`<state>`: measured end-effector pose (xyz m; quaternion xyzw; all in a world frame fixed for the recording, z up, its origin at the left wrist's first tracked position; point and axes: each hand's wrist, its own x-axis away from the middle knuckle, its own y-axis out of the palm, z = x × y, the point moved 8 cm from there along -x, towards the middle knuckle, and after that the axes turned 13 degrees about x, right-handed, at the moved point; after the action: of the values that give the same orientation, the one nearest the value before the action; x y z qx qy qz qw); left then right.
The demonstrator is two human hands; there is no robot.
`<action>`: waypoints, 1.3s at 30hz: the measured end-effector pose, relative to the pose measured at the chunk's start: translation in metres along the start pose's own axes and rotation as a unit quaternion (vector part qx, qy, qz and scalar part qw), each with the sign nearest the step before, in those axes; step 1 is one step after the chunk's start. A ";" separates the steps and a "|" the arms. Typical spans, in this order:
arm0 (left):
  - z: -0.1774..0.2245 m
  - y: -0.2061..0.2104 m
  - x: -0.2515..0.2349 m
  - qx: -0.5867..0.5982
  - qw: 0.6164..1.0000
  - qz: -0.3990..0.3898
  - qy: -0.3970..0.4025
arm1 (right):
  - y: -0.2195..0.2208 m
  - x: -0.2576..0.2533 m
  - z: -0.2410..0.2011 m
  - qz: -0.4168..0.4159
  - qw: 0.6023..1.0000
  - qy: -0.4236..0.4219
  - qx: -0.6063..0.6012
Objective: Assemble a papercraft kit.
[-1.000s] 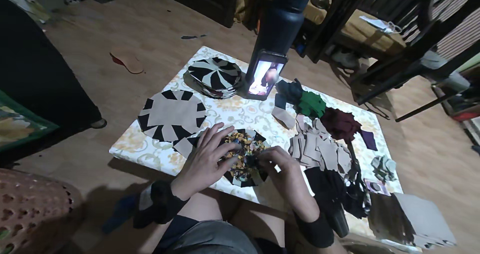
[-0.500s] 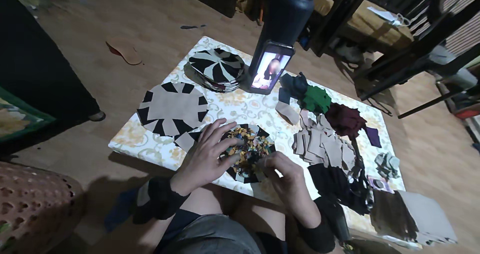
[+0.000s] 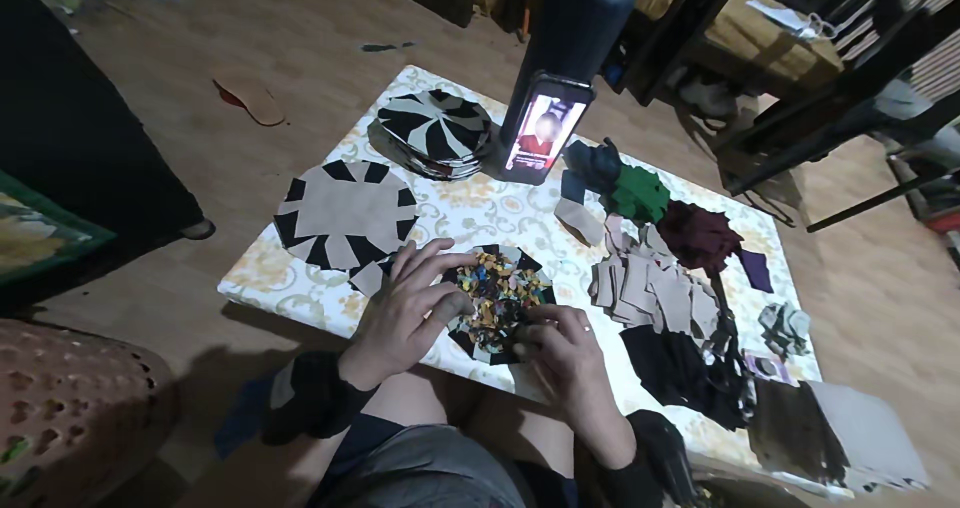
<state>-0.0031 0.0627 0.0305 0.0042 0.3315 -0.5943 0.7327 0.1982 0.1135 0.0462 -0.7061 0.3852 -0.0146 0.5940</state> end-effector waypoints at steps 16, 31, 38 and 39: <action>-0.002 -0.004 0.007 -0.132 0.989 -0.065 0.036 | 0.021 0.008 -0.018 -0.035 0.998 -0.018 0.049; 0.002 0.015 0.007 -0.197 0.967 -0.154 0.057 | 0.019 0.013 -0.011 -0.038 0.994 0.025 0.097; 0.011 0.021 0.011 -0.182 0.959 -0.196 0.090 | -0.007 0.024 0.005 0.015 0.997 0.050 0.060; 0.013 0.024 0.012 -0.168 0.957 -0.213 0.104 | -0.009 0.027 0.007 0.023 0.997 0.051 0.054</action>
<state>0.0252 0.0542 0.0254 -0.1279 0.4947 -0.6682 0.5407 0.2257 0.1039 0.0402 -0.6624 0.4300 -0.0580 0.6108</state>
